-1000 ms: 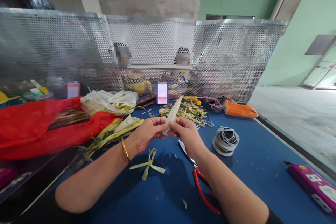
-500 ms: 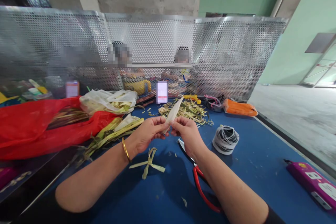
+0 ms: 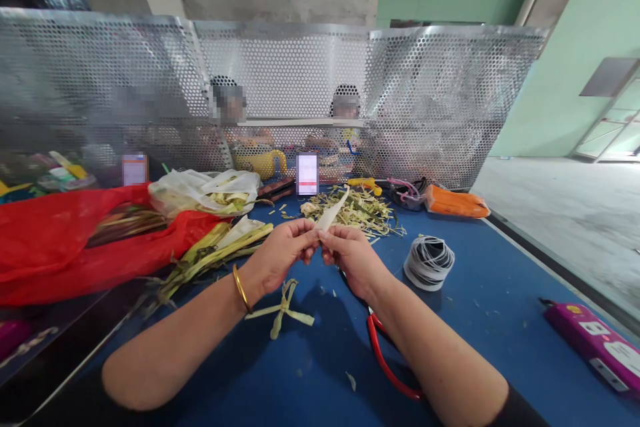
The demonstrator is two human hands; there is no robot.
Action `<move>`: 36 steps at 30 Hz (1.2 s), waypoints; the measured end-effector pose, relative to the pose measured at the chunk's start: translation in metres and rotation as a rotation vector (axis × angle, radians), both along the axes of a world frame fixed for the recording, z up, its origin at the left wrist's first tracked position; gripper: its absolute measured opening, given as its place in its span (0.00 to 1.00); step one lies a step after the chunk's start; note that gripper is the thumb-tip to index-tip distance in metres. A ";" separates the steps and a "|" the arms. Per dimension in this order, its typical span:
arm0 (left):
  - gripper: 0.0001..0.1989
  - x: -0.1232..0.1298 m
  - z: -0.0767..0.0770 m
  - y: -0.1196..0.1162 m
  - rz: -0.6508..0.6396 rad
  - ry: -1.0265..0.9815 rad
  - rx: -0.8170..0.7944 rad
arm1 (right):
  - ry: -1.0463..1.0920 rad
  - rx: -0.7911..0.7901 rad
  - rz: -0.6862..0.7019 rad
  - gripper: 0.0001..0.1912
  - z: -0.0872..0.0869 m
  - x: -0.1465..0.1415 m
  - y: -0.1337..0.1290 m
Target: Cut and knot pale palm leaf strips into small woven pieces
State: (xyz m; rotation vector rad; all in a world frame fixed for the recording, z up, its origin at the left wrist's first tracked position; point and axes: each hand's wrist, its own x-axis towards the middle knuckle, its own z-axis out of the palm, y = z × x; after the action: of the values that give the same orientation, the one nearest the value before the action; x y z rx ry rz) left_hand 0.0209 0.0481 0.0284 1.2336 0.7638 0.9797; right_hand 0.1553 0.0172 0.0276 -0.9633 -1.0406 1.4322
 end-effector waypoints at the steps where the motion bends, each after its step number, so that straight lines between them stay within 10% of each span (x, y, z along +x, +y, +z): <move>1: 0.10 0.000 0.000 0.000 0.001 -0.005 -0.001 | 0.024 -0.023 0.018 0.15 0.000 0.000 0.000; 8: 0.11 -0.004 0.005 0.000 -0.019 0.036 -0.055 | 0.053 -0.056 0.076 0.15 0.000 0.002 0.002; 17: 0.15 -0.012 0.007 0.006 -0.114 0.113 -0.138 | -0.437 0.086 -0.013 0.17 0.010 0.006 -0.002; 36: 0.11 -0.010 0.005 0.007 -0.156 -0.067 -0.320 | 0.070 -0.060 0.137 0.11 -0.003 0.009 0.004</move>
State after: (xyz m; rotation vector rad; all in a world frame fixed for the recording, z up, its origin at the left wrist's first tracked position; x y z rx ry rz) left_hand 0.0106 0.0548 0.0332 0.9616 0.7279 0.7353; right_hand 0.1644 0.0208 0.0245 -0.8919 -1.0334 1.6065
